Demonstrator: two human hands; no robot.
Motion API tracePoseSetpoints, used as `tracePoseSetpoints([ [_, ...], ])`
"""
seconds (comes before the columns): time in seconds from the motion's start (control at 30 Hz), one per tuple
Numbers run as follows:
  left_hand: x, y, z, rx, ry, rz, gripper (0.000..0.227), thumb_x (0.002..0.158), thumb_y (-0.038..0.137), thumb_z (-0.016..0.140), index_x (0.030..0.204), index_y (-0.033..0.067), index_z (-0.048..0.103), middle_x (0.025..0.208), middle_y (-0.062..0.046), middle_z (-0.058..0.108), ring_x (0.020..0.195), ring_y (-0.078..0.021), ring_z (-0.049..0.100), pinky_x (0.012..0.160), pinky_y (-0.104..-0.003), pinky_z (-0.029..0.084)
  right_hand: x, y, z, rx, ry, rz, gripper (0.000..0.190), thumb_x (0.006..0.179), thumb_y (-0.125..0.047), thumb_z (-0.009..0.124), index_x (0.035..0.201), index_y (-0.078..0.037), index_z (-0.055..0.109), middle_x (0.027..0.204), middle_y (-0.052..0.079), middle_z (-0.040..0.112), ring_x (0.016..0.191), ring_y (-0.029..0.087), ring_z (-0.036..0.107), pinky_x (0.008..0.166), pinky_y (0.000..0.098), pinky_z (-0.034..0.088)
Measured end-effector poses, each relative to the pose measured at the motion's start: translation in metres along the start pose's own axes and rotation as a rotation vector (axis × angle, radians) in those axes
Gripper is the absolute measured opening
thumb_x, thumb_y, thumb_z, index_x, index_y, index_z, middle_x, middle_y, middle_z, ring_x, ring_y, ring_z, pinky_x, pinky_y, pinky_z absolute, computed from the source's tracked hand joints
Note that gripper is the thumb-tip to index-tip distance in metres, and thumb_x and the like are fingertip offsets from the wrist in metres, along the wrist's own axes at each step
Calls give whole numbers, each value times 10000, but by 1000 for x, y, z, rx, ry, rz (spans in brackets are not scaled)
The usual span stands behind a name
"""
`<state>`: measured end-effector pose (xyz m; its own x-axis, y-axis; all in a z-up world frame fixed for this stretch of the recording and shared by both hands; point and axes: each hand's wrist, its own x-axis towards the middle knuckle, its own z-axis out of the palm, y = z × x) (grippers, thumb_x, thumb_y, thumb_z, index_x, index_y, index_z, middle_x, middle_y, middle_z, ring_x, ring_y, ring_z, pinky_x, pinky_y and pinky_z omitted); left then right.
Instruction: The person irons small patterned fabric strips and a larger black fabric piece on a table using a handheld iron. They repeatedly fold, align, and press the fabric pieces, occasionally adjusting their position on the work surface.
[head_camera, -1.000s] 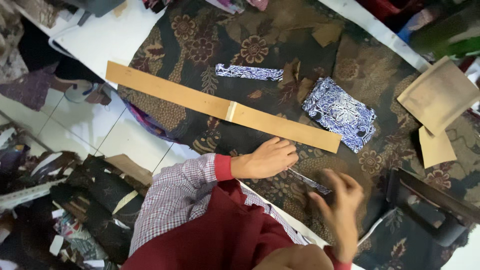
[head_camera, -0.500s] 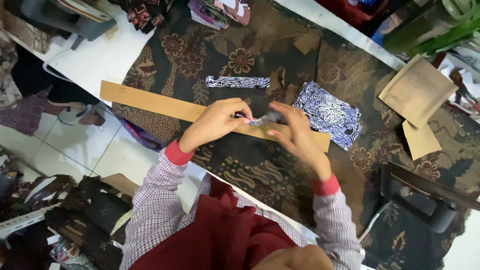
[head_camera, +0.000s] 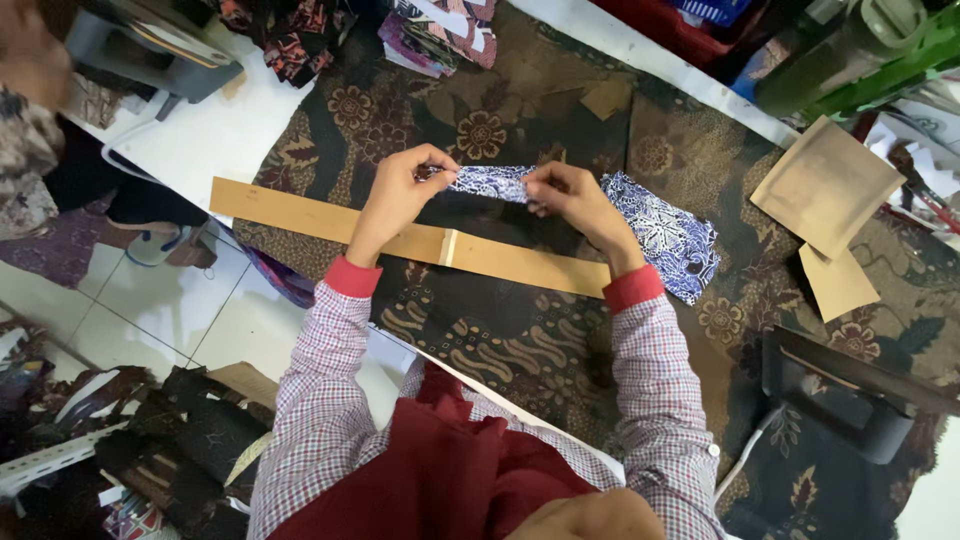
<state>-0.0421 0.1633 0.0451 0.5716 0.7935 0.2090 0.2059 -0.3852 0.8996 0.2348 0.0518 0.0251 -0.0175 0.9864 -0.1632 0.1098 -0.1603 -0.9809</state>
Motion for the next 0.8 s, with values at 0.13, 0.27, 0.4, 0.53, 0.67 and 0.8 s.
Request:
tracePoseSetpoints([
  [0.13, 6, -27, 3, 88, 50, -40, 143, 933, 50, 712, 1065, 34, 765, 888, -74, 766, 752, -126, 673, 684, -280, 522, 22, 13, 8, -265, 225, -142, 227, 986, -155, 701, 1164, -15, 709, 933, 72, 723, 830, 172, 682, 753, 318, 555],
  [0.27, 7, -46, 3, 118, 104, -49, 167, 923, 24, 688, 1078, 23, 750, 889, -99, 764, 779, -147, 718, 699, -292, 551, 36, 22, 23, -510, 440, -257, 235, 910, -103, 747, 1122, -20, 686, 936, 133, 741, 839, 252, 733, 748, 364, 567],
  [0.4, 4, -53, 5, 166, 159, -10, 136, 896, -5, 712, 1031, -5, 721, 929, -121, 738, 784, -176, 732, 689, -308, 558, 40, 22, 31, -662, 536, -216, 274, 870, -119, 778, 1099, -41, 649, 939, 142, 740, 880, 335, 726, 736, 426, 552],
  [0.53, 3, -50, 9, 234, 180, -14, 155, 850, -29, 744, 999, -2, 709, 921, -119, 670, 754, -204, 693, 676, -329, 543, 36, 18, 35, -774, 567, -220, 308, 860, -149, 792, 1105, -57, 630, 989, 132, 709, 894, 347, 701, 734, 451, 543],
  [0.67, 4, -39, 10, 299, 191, -22, 173, 853, -19, 742, 1020, 12, 709, 931, -102, 659, 785, -201, 682, 705, -332, 542, 22, 8, 34, -878, 613, -261, 307, 853, -178, 802, 1093, -69, 645, 1019, 149, 661, 931, 361, 670, 750, 454, 539],
  [0.8, -1, -18, 8, 456, 170, -106, 193, 845, 99, 775, 1031, 59, 739, 1006, -110, 633, 792, -249, 654, 710, -397, 514, -17, -14, 18, -973, 728, -229, 231, 895, -202, 790, 1071, -97, 683, 1051, 163, 646, 953, 366, 649, 748, 458, 529],
])
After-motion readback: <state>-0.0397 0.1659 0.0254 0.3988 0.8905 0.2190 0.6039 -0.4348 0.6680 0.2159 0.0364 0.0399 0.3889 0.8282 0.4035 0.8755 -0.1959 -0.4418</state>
